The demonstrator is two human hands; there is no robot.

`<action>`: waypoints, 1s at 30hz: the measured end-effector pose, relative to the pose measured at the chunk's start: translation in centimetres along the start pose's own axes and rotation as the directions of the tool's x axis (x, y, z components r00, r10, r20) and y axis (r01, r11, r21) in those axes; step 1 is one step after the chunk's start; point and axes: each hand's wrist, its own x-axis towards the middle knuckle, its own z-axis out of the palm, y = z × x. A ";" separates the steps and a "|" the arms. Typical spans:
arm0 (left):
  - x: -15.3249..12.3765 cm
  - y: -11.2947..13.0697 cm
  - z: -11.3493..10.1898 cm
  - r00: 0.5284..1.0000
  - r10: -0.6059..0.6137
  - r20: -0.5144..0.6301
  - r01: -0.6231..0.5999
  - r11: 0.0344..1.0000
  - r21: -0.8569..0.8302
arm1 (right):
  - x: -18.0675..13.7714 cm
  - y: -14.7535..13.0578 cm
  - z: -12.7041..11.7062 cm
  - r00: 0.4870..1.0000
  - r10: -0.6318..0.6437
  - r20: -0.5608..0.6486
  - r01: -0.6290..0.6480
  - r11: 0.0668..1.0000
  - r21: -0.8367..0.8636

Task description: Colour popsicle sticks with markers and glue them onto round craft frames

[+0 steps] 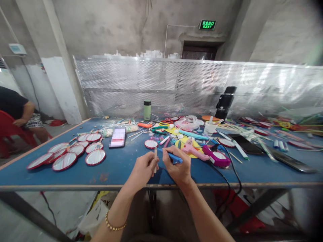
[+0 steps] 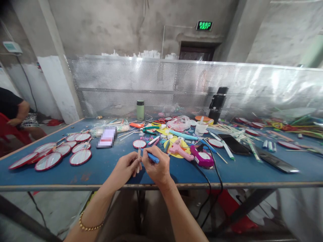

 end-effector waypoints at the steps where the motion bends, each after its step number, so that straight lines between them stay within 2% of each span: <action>1: 0.0 0.0 0.0 1.000 0.000 0.001 0.000 1.000 0.000 | 0.0 0.0 0.0 1.000 0.000 -0.005 0.000 1.000 -0.006; 30: 0.0 0.0 0.0 1.000 0.004 -0.002 -0.004 1.000 -0.008 | 0.2 0.0 0.0 1.000 0.002 0.011 -0.002 1.000 -0.007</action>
